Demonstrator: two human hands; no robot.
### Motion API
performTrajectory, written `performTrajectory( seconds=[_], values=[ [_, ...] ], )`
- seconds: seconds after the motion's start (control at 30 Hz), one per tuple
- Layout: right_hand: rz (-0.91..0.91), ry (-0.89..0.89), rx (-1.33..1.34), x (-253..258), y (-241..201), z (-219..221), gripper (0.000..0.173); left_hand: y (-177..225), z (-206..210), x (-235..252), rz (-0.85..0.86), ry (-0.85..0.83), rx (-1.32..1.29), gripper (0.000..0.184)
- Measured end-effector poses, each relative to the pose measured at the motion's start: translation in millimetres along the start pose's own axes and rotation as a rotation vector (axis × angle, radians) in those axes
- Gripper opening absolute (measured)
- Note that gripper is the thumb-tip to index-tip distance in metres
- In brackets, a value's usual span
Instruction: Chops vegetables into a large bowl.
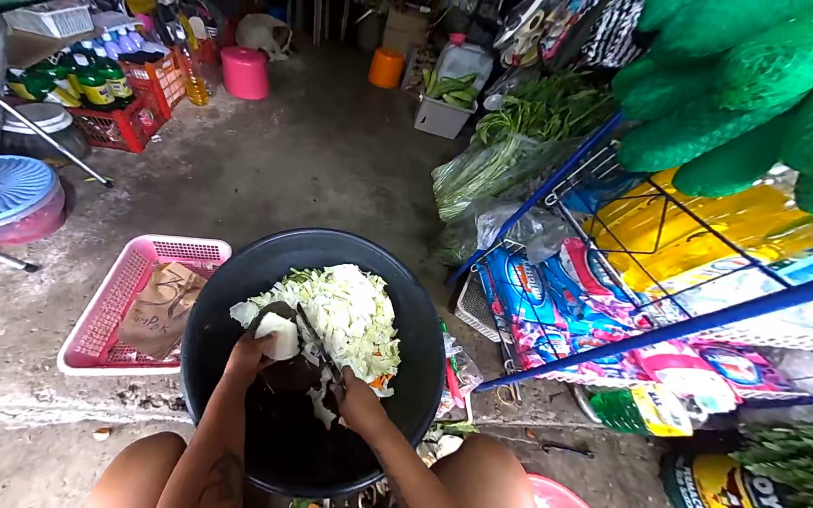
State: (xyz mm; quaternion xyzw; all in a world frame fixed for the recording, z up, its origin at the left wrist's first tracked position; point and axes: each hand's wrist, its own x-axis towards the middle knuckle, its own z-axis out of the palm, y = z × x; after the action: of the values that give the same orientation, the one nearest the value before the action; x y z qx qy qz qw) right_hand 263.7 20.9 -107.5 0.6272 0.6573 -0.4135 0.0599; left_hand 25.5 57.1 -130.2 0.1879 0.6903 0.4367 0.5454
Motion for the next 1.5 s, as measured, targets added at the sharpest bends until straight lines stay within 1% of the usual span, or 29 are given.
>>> performTrajectory(
  seconds=[0.07,0.17,0.27,0.37,0.43,0.5,0.63,0.73,0.77,0.83,0.9,1.0,1.1,1.23,1.3,1.4,1.5],
  values=[
    [-0.018,-0.003,-0.071,-4.4,-6.4,-4.0,0.047,-11.0,1.8,4.0,-0.01,-0.002,0.138,0.06],
    [-0.059,-0.025,-0.142,-8.7,-11.8,-2.7,0.047,-13.6,3.1,6.8,-0.02,0.042,0.234,0.055],
    [-0.055,-0.048,-0.147,-8.8,-14.9,0.2,0.046,-13.5,0.4,14.9,-0.01,0.058,0.305,0.052],
    [-0.056,-0.057,-0.125,5.3,-14.1,10.7,0.045,-14.6,1.0,18.7,-0.008,0.054,0.346,0.054],
    [-0.075,-0.048,-0.08,21.7,-14.7,24.8,0.048,-17.5,-0.2,18.2,-0.007,0.054,0.373,0.055],
    [-0.073,-0.041,-0.056,37.3,-22.8,30.4,0.049,-16.3,0.5,19.5,0.008,0.059,0.394,0.057],
    [-0.049,-0.053,-0.05,50.9,-34.9,31.0,0.05,-16.1,4.0,13.6,0.076,0.077,0.43,0.058],
    [-0.111,-0.106,0.072,49.9,-23.1,16.4,0.055,-18.8,5.5,11.4,0.112,0.084,0.416,0.056],
    [-0.119,-0.105,0.091,47.4,-15.5,13.4,0.053,-20.0,3.7,12.8,0.117,0.086,0.399,0.057],
    [-0.096,-0.064,0.047,39.4,1.5,11.8,0.05,-22.8,1.8,16.8,0.109,0.094,0.385,0.057],
    [-0.084,-0.03,-0.03,26.6,5.7,10.0,0.049,-21.9,2.4,18.1,0.097,0.093,0.401,0.057],
    [-0.105,-0.023,-0.129,7.6,-8.9,8.1,0.048,-18.8,3.2,16.2,0.058,0.11,0.431,0.056],
    [-0.107,-0.042,-0.201,-1.1,-20.1,7.8,0.046,-15.9,0.9,16.2,0.044,0.11,0.439,0.054],
    [-0.044,-0.038,-0.277,-6.3,-27.2,10.3,0.047,-16.7,1.1,18.3,0.029,0.112,0.447,0.052],
    [-0.01,-0.038,-0.279,-2.4,-34.3,16.4,0.048,-16.6,0.6,19.8,0.018,0.111,0.451,0.053],
    [-0.022,-0.045,-0.198,21.5,-37.4,32.3,0.049,-20.5,-1.3,20.4,0.022,0.089,0.461,0.056],
    [-0.024,-0.047,-0.147,44.2,-47.2,35.1,0.05,-18.9,0.8,18.8,0.08,0.081,0.443,0.062]
  ],
)
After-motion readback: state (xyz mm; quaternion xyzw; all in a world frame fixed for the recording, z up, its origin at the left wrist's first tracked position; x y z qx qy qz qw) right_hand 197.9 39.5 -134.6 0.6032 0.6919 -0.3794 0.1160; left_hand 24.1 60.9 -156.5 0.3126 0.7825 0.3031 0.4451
